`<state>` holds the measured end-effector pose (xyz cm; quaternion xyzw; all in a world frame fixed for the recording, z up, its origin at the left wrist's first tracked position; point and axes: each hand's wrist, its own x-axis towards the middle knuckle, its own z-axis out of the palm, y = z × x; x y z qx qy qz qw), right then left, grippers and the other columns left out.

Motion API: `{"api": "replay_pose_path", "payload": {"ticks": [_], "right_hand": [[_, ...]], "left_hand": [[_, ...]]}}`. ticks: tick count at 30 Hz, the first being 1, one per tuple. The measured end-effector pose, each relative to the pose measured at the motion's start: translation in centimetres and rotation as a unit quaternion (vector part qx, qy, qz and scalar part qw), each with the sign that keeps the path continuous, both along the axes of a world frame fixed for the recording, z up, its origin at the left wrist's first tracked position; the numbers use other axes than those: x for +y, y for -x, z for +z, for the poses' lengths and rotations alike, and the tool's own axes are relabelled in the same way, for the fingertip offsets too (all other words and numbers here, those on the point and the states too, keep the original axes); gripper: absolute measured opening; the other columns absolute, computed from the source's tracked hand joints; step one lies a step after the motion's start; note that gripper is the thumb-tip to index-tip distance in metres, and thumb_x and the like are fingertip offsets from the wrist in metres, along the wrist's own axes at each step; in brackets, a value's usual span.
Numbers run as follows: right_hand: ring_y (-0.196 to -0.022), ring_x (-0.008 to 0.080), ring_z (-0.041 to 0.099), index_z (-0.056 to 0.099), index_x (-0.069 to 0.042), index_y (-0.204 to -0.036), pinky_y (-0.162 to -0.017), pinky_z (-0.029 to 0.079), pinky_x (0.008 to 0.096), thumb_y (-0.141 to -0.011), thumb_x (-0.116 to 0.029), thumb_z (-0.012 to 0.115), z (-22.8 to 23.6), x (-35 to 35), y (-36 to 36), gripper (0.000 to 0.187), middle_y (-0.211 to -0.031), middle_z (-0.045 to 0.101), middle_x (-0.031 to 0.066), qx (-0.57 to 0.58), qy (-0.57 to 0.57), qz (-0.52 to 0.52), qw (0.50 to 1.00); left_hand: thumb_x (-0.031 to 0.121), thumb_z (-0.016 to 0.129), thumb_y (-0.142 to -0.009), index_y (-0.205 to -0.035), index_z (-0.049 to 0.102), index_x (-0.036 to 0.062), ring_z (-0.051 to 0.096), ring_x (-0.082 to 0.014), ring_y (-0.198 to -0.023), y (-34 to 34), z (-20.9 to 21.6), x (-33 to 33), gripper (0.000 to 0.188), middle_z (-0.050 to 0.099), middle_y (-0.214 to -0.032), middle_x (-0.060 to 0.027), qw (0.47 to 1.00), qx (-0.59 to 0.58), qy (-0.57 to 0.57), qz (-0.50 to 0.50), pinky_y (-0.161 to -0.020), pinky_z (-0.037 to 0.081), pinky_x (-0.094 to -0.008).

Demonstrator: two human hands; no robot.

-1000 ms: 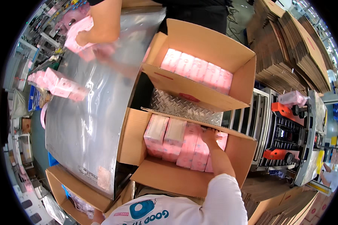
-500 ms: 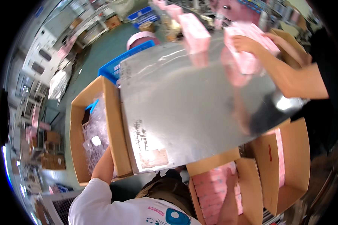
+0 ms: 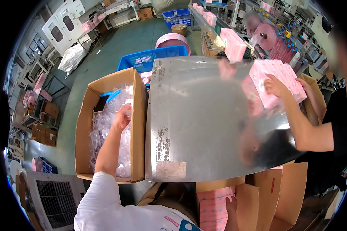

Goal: The person packs pink rectangular packages into cardboard boxes by hand and places the boxes onto a conveyor belt for sealing.

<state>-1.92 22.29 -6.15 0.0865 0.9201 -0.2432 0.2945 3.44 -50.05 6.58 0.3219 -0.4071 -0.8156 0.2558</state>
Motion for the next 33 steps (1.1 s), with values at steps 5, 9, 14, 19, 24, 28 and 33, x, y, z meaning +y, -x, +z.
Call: {"api": "replay_pose_path", "payload": {"ticks": [5,9,14,19,24,28,33], "right_hand": [[-0.113,0.0272,0.052,0.055,0.003,-0.117,-0.094,0.041,0.0359,-0.086,-0.021,0.059,3.2,-1.0,-1.5,0.041,-0.12,0.057,0.017,0.037,0.134,-0.109,0.984],[-0.104,0.0226,0.056,0.055,0.005,-0.116,-0.091,0.043,0.0318,-0.087,-0.012,0.056,11.7,-8.2,-1.7,0.034,-0.112,0.061,0.0142,0.107,0.312,-0.116,0.937],[-0.099,0.0148,0.056,0.06,0.0,-0.111,-0.084,0.045,0.0268,-0.088,-0.013,0.057,20.3,-16.0,-1.9,0.027,-0.103,0.063,0.0085,0.118,0.431,0.011,0.894],[-0.085,0.0063,0.054,0.064,0.0,-0.102,-0.077,0.042,0.0213,-0.092,-0.014,0.054,22.0,-8.1,-0.5,0.02,-0.092,0.063,-0.0001,0.242,0.464,-0.221,0.823],[-0.094,0.0109,0.057,0.063,0.0,-0.104,-0.086,0.041,0.0244,-0.092,-0.016,0.054,24.5,4.1,-5.3,0.022,-0.098,0.066,0.0054,0.303,0.378,-0.374,0.791],[-0.095,0.0116,0.057,0.062,0.001,-0.105,-0.088,0.041,0.0251,-0.091,-0.018,0.056,23.0,7.9,-10.8,0.023,-0.098,0.065,0.0064,0.282,0.332,-0.457,0.776],[-0.09,0.018,0.061,0.062,0.0,-0.108,-0.084,0.046,0.0296,-0.087,-0.02,0.061,14.5,8.1,-12.8,0.03,-0.095,0.067,0.0095,0.207,0.233,-0.394,0.864]], "left_hand": [[0.018,0.054,-0.089,-0.117,0.051,0.0152,0.061,-0.0202,-0.09,-3.1,8.2,2.8,0.029,0.061,-0.101,-0.0052,0.997,0.065,-0.023,-0.021,-0.062,0.052,-0.033],[0.017,0.056,-0.088,-0.112,0.052,0.011,0.062,-0.0205,-0.086,-1.9,14.2,8.4,0.026,0.061,-0.097,-0.0072,0.992,0.094,0.043,-0.069,-0.06,0.055,-0.0353],[0.015,0.054,-0.091,-0.106,0.054,0.0071,0.064,-0.0208,-0.079,3.1,17.7,20.9,0.017,0.062,-0.093,-0.0096,0.954,0.066,0.105,-0.273,-0.055,0.056,-0.0365],[0.018,0.05,-0.094,-0.119,0.053,0.0066,0.057,-0.0199,-0.103,5.0,12.1,39.3,0.027,0.057,-0.113,-0.0106,0.784,0.056,0.23,-0.574,-0.084,0.05,-0.0358],[0.032,0.044,-0.097,-0.134,0.037,0.0012,0.047,-0.0203,-0.12,1.1,7.6,52.7,0.049,0.046,-0.131,-0.0112,0.646,-0.085,0.056,-0.756,-0.096,0.043,-0.0381],[0.035,0.044,-0.096,-0.127,0.043,0.0006,0.054,-0.0233,-0.112,2.3,7.5,52.7,0.046,0.052,-0.124,-0.0142,0.695,-0.079,-0.141,-0.701,-0.092,0.046,-0.039],[0.033,0.048,-0.094,-0.116,0.052,0.003,0.061,-0.0226,-0.094,5.3,5.7,44.6,0.037,0.061,-0.105,-0.012,0.813,-0.122,0.022,-0.569,-0.084,0.05,-0.0349]]}}
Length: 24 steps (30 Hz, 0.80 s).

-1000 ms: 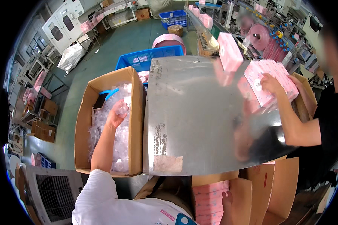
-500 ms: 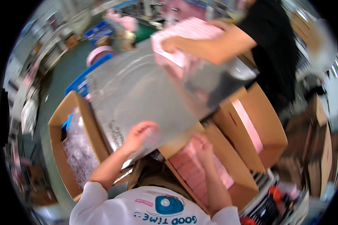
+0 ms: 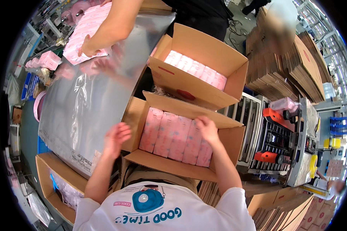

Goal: The person packs pink rectangular packages into cardboard boxes by hand and places the boxes onto a conveyor belt for sealing.

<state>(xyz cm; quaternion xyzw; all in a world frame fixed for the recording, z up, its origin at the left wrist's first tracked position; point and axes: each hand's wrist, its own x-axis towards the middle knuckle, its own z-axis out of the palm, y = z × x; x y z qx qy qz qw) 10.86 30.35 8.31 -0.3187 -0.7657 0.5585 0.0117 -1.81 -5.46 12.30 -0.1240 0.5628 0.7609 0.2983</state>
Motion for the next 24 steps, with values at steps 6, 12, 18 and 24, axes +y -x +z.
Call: {"api": "replay_pose_path", "payload": {"ticks": [6,12,18,24], "right_hand": [[-0.121,0.0359,0.043,0.035,-0.013,-0.137,-0.099,0.038,0.0437,-0.077,-0.033,0.067,-8.5,-4.7,3.2,0.071,-0.142,0.034,0.0134,-0.175,-0.313,0.259,0.897],[-0.114,0.0341,0.05,0.049,-0.007,-0.121,-0.094,0.042,0.0439,-0.077,-0.022,0.063,-19.9,-6.5,3.8,0.049,-0.123,0.052,0.0188,-0.194,-0.362,0.315,0.856],[-0.103,0.0308,0.06,0.067,-0.011,-0.103,-0.085,0.049,0.0424,-0.075,-0.016,0.06,-15.3,-2.5,-3.9,0.029,-0.112,0.063,0.013,-0.426,-0.267,0.692,0.517],[-0.098,0.029,0.062,0.06,-0.009,-0.115,-0.081,0.049,0.0389,-0.081,-0.047,0.059,-14.9,4.4,1.5,0.051,-0.106,0.064,0.0137,-0.27,-0.327,0.594,0.683]], "left_hand": [[0.029,0.051,-0.093,-0.112,0.054,0.0023,0.06,-0.0184,-0.087,1.7,0.2,-13.2,0.033,0.062,-0.099,-0.0092,0.97,0.061,0.109,0.209,-0.078,0.05,-0.0321],[0.027,0.053,-0.092,-0.103,0.058,0.006,0.061,-0.0174,-0.08,1.5,0.5,-18.7,0.024,0.063,-0.093,-0.0073,0.949,0.07,0.185,0.244,-0.071,0.049,-0.03],[0.025,0.051,-0.093,-0.108,0.057,0.0022,0.061,-0.0184,-0.085,5.8,3.1,-23.9,0.028,0.064,-0.096,-0.0092,0.952,0.083,0.227,0.19,-0.076,0.05,-0.0312],[0.032,0.055,-0.089,-0.119,0.052,0.0011,0.059,-0.0261,-0.1,27.0,5.7,-26.4,0.043,0.061,-0.107,-0.0153,0.804,0.345,0.483,-0.043,-0.087,0.046,-0.035]]}}
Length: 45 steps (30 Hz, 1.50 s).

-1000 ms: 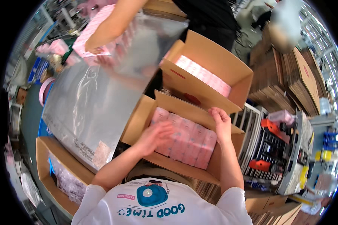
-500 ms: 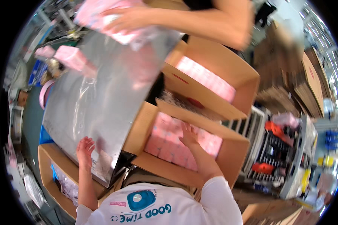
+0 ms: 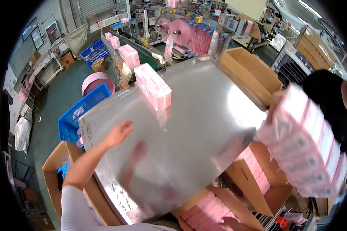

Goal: The person packs pink rectangular packages into cardboard boxes by hand and places the boxes onto a conveyor belt for sealing.

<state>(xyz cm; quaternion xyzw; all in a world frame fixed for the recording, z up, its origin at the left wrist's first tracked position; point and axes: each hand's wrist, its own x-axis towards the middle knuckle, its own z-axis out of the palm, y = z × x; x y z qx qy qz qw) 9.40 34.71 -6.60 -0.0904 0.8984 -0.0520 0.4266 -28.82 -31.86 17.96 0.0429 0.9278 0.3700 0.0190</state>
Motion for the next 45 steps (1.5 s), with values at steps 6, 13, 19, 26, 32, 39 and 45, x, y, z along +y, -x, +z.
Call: {"api": "replay_pose_path", "payload": {"ticks": [6,13,19,26,32,39,45], "right_hand": [[-0.089,0.0173,0.061,0.058,-0.004,-0.116,-0.078,0.048,0.0279,-0.084,-0.015,0.066,27.4,-27.5,29.8,0.035,-0.098,0.066,0.0055,0.028,0.321,-0.224,0.92],[-0.11,0.0264,0.053,0.039,0.0,-0.133,-0.092,0.043,0.0349,-0.081,-0.035,0.067,28.9,-31.7,45.8,0.069,-0.122,0.052,0.0233,0.341,0.286,-0.177,0.878],[-0.127,0.0318,0.038,0.015,0.007,-0.141,-0.102,0.035,0.0381,-0.073,-0.046,0.072,21.3,-35.1,51.8,0.103,-0.138,0.033,0.0271,0.441,0.279,-0.213,0.826],[-0.096,0.0285,0.061,0.023,0.007,-0.139,-0.081,0.049,0.0368,-0.073,-0.05,0.071,23.3,-36.0,50.7,0.1,-0.108,0.06,0.0187,0.397,0.288,-0.335,0.804],[-0.109,0.0202,0.053,0.047,-0.005,-0.13,-0.087,0.045,0.0305,-0.081,-0.054,0.06,25.6,-39.6,44.0,0.071,-0.122,0.056,0.0098,-0.049,0.344,-0.372,0.861],[-0.103,0.0153,0.054,0.047,-0.004,-0.13,-0.083,0.046,0.026,-0.085,-0.044,0.061,23.0,-49.8,36.3,0.063,-0.114,0.059,0.0087,-0.182,0.525,-0.234,0.798],[-0.118,0.0279,0.048,0.042,0.002,-0.132,-0.099,0.038,0.0378,-0.079,-0.037,0.068,26.6,-59.1,46.8,0.07,-0.126,0.052,0.0189,0.203,0.464,0.097,0.857]], "left_hand": [[0.055,0.048,-0.084,-0.133,0.042,0.0148,0.02,-0.0369,-0.135,22.4,-0.6,4.0,0.064,0.025,-0.146,-0.0137,0.967,0.12,0.221,0.042,-0.097,0.03,-0.0654],[0.035,0.058,-0.08,-0.123,0.048,0.0066,0.034,-0.0354,-0.128,13.4,-1.1,11.6,0.052,0.043,-0.132,-0.0154,0.921,0.205,0.001,-0.332,-0.099,0.038,-0.0469],[0.042,0.05,-0.086,-0.126,0.05,0.0071,0.025,-0.0314,-0.135,27.1,3.1,4.1,0.053,0.038,-0.14,-0.013,0.963,0.202,0.148,0.104,-0.104,0.018,-0.0628],[0.051,0.051,-0.081,-0.117,0.059,0.0155,0.022,-0.0342,-0.134,22.2,-1.7,4.0,0.051,0.037,-0.141,-0.0044,0.956,0.171,0.235,-0.046,-0.085,0.036,-0.0681],[0.05,0.058,-0.078,-0.122,0.053,0.01,0.034,-0.0332,-0.128,3.5,-1.4,5.0,0.06,0.041,-0.136,-0.0079,0.938,0.26,0.14,-0.184,-0.086,0.031,-0.0629],[0.058,0.055,-0.078,-0.136,0.035,0.0016,0.024,-0.0409,-0.133,-10.6,3.0,-4.3,0.084,0.028,-0.144,-0.0196,0.961,0.007,0.272,-0.038,-0.098,0.013,-0.069],[0.055,0.057,-0.078,-0.13,0.044,0.0018,0.025,-0.0404,-0.133,-14.8,2.3,-10.3,0.076,0.034,-0.141,-0.0196,0.943,0.077,0.306,0.11,-0.097,0.012,-0.0692]]}}
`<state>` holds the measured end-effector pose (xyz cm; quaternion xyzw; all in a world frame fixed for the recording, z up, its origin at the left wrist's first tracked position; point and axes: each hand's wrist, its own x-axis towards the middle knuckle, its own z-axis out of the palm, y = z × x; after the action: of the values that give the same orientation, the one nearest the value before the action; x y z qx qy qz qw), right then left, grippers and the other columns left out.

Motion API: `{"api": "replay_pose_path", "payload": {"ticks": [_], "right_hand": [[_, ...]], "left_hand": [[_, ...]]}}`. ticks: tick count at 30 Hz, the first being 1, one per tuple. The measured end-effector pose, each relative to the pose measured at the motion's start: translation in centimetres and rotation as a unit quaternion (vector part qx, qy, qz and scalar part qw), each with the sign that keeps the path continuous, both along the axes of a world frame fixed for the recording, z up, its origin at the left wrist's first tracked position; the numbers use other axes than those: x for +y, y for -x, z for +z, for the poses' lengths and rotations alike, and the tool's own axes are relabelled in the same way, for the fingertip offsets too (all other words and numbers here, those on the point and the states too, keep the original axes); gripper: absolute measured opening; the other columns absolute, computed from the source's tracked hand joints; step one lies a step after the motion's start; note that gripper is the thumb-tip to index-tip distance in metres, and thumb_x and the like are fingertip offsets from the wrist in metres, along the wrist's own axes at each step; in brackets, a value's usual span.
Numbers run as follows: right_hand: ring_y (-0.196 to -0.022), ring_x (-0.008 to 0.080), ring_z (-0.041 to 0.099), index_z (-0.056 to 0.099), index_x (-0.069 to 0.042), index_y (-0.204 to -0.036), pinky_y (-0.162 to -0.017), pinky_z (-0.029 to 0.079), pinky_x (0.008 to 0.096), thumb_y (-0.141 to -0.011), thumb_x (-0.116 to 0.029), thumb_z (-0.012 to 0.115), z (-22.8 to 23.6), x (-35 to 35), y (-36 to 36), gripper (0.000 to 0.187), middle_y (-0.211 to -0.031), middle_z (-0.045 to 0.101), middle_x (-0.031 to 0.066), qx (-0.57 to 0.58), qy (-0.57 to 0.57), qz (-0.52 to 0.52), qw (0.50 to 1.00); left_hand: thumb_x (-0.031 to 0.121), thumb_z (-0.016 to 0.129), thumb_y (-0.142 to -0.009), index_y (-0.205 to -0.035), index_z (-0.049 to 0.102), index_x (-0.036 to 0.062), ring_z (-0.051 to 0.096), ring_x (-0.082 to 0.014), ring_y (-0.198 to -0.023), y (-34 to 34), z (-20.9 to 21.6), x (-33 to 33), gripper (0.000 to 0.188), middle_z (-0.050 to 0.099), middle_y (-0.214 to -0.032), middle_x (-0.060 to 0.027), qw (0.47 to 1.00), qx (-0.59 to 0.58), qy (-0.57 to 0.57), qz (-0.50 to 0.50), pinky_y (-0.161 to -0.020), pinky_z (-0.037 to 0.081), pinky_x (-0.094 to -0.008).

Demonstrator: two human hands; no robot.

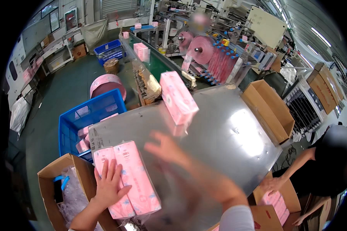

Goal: The person packs pink rectangular packages into cardboard boxes by hand and places the boxes onto a conveyor belt for sealing.

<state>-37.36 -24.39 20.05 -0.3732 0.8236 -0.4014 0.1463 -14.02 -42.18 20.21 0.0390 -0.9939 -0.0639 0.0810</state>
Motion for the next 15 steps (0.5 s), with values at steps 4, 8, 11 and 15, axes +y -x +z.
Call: {"api": "replay_pose_path", "payload": {"ticks": [4,8,11,15], "right_hand": [[-0.128,0.0355,0.036,0.027,-0.002,-0.139,-0.104,0.032,0.0433,-0.068,-0.042,0.071,3.4,1.4,13.1,0.093,-0.137,0.042,0.0199,0.312,-0.198,-0.236,0.899],[-0.124,0.0354,0.043,0.011,-0.011,-0.145,-0.102,0.03,0.0523,-0.07,-0.047,0.068,-0.8,7.2,14.4,0.101,-0.129,0.049,0.0213,0.01,-0.184,-0.261,0.948],[-0.12,0.0366,0.047,0.011,-0.01,-0.145,-0.101,0.032,0.052,-0.071,-0.053,0.065,-1.1,8.0,8.2,0.101,-0.125,0.052,0.0229,-0.001,-0.223,-0.202,0.954],[-0.117,0.0334,0.05,0.026,-0.005,-0.14,-0.093,0.042,0.0424,-0.081,-0.048,0.059,-1.8,8.0,-4.8,0.08,-0.123,0.054,0.0196,0.092,-0.194,-0.025,0.976]], "left_hand": [[0.053,0.058,-0.078,-0.131,0.043,0.0011,0.025,-0.0404,-0.133,1.0,0.2,0.9,0.075,0.035,-0.14,-0.0201,1.0,0.007,0.0,-0.025,-0.097,0.014,-0.0678],[0.052,0.058,-0.078,-0.131,0.042,0.0014,0.025,-0.0404,-0.133,2.1,0.2,1.0,0.075,0.035,-0.14,-0.0198,0.999,0.016,-0.021,-0.04,-0.095,0.016,-0.0686],[0.053,0.057,-0.077,-0.127,0.047,0.0041,0.029,-0.0392,-0.13,2.1,-0.3,0.7,0.071,0.038,-0.137,-0.0175,0.999,0.041,-0.002,-0.031,-0.093,0.019,-0.069],[0.052,0.058,-0.077,-0.13,0.045,0.0047,0.026,-0.0393,-0.132,2.5,-0.6,0.7,0.072,0.035,-0.14,-0.0176,0.999,0.03,-0.009,-0.033,-0.094,0.018,-0.0696]]}}
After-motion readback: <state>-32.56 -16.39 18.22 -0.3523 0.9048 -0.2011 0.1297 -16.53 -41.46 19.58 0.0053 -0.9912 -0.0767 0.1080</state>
